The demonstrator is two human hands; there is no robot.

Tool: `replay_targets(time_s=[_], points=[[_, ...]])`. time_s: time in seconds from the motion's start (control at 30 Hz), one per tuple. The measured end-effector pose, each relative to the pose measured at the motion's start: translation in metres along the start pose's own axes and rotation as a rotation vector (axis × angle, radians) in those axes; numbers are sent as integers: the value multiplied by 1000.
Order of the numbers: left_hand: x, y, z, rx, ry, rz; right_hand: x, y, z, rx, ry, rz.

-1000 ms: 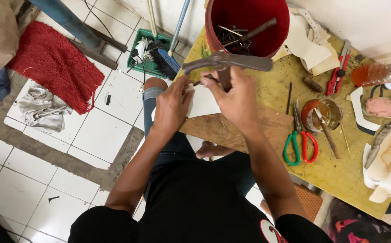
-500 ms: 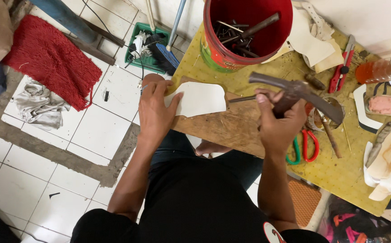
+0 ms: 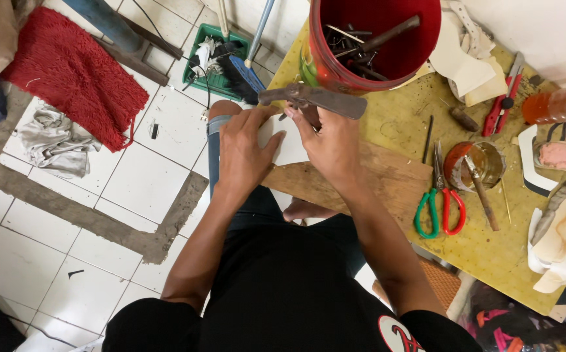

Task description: The person places a white shoe part on a wooden board, marks it with a pen, and uses a hammer and metal punch to create holes. They then use a chisel to shape the edge of a black shoe part.

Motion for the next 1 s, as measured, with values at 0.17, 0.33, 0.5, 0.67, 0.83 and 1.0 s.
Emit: replay_targets(time_s=[0.17, 0.33, 0.5, 0.67, 0.83, 1.0], points=[[-1, 0, 3, 16, -6, 13, 7, 12, -9, 4, -21, -5], [-1, -1, 2, 20, -20, 13, 3, 7, -8, 59, -19, 12], [-3, 4, 5, -6, 5, -39, -3, 0, -4, 60, -27, 50], [-17, 1, -7, 84, 54, -169, 4, 8, -20, 125, -80, 36], [-21, 3, -15, 89, 76, -286, 2, 13, -21, 143, -118, -14], [-26, -2, -25, 113, 33, -250, -6, 0, -3, 67, -289, -107]])
Point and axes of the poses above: each hand's wrist, its own x-axis away from the middle knuckle, its own z-axis out of the back of the hand, y = z × x, the point moved 8 cm from there along -x, towards the middle knuckle, and after that the axes turned 1 degree about -y, right-handed, at the moved point
